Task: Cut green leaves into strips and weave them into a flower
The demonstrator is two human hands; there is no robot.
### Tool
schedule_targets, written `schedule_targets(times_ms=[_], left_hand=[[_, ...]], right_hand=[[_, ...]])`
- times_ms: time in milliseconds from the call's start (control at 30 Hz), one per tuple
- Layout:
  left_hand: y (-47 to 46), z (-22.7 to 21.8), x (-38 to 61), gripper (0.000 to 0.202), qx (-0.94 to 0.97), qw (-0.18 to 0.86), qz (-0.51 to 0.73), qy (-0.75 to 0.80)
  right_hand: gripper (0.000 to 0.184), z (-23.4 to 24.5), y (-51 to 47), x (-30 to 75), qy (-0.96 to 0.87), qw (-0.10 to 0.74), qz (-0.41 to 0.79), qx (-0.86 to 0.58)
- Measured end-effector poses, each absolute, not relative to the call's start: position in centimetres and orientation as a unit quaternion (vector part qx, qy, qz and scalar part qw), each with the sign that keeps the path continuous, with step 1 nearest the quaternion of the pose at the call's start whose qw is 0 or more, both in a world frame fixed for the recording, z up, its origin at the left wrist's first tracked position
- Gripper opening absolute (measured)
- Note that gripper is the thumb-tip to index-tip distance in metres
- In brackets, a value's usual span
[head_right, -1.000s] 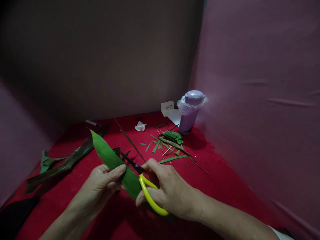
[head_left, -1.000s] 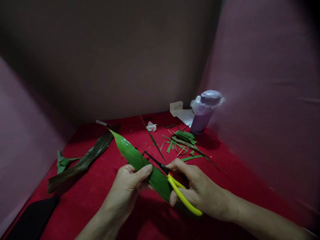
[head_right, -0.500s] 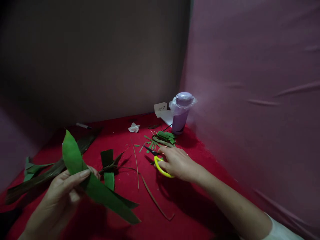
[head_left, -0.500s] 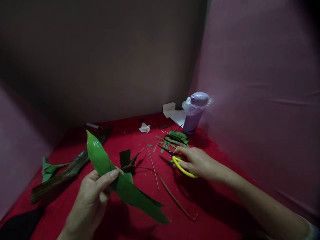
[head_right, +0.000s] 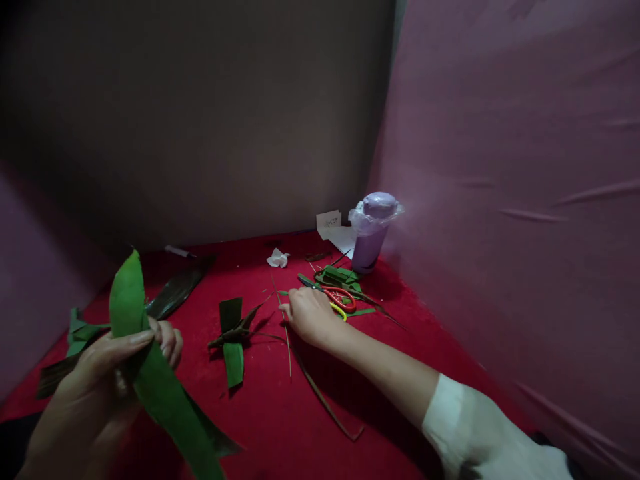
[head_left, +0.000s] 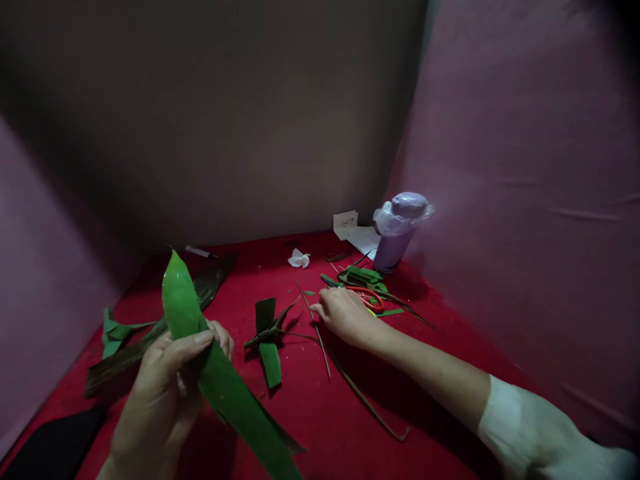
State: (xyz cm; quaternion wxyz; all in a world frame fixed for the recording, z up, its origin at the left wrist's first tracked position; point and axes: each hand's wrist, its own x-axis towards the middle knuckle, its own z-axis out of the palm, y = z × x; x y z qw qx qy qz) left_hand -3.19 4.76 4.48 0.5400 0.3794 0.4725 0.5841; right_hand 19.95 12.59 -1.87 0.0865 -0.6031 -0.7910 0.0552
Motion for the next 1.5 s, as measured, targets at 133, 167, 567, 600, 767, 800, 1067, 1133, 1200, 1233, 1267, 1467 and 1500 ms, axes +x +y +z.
schedule_targets(times_ms=[133, 167, 567, 600, 767, 800, 1067, 1133, 1200, 1233, 1267, 1467, 1500], left_hand=[[5.4, 4.3, -4.8, 0.012, 0.382, 0.513, 0.571, 0.514], [5.7, 4.2, -5.3, 0.012, 0.373, 0.502, 0.579, 0.523], [9.1, 4.4, -9.1, 0.018, 0.202, 0.471, 0.73, 0.452], [9.6, 4.6, -9.2, 0.018, 0.189, 0.478, 0.728, 0.453], [12.7, 5.3, -8.8, 0.021, 0.17, 0.498, 0.709, 0.469], [13.4, 5.4, -8.4, 0.02, 0.174, 0.502, 0.701, 0.475], [17.6, 7.7, -3.2, 0.012, 0.25, 0.539, 0.628, 0.504], [18.4, 8.6, -1.2, 0.006, 0.279, 0.557, 0.597, 0.506], [19.2, 9.1, 1.5, 0.031, 0.313, 0.58, 0.557, 0.506], [19.6, 9.2, 3.0, 0.034, 0.328, 0.59, 0.537, 0.507], [20.0, 9.1, 4.5, 0.034, 0.344, 0.599, 0.516, 0.506], [20.4, 7.9, 10.1, 0.032, 0.417, 0.583, 0.452, 0.531], [19.6, 7.9, 9.8, 0.029, 0.427, 0.558, 0.468, 0.536]], right_hand=[[0.023, -3.3, 13.7, 18.5, -0.774, 0.116, 0.091, -0.616], [0.02, -3.5, 13.9, 18.5, -0.77, 0.128, 0.103, -0.617], [0.02, -2.7, 13.2, 21.5, -0.691, 0.414, 0.239, -0.542], [0.021, -2.7, 13.0, 21.7, -0.681, 0.434, 0.25, -0.535], [0.022, -3.3, 12.2, 22.1, -0.642, 0.501, 0.279, -0.508], [0.021, -3.4, 11.9, 22.0, -0.637, 0.508, 0.283, -0.506], [0.014, -4.4, 9.6, 19.2, -0.642, 0.485, 0.326, -0.496], [0.013, -4.7, 9.6, 18.9, -0.639, 0.479, 0.331, -0.503], [0.012, -4.9, 9.6, 18.9, -0.637, 0.476, 0.334, -0.506], [0.011, -5.0, 9.6, 19.0, -0.639, 0.474, 0.336, -0.504], [0.011, -5.0, 9.6, 19.0, -0.641, 0.473, 0.339, -0.501], [0.008, -4.8, 9.6, 19.1, -0.633, 0.488, 0.362, -0.479], [0.006, -4.9, 9.8, 19.1, -0.624, 0.496, 0.371, -0.477]])
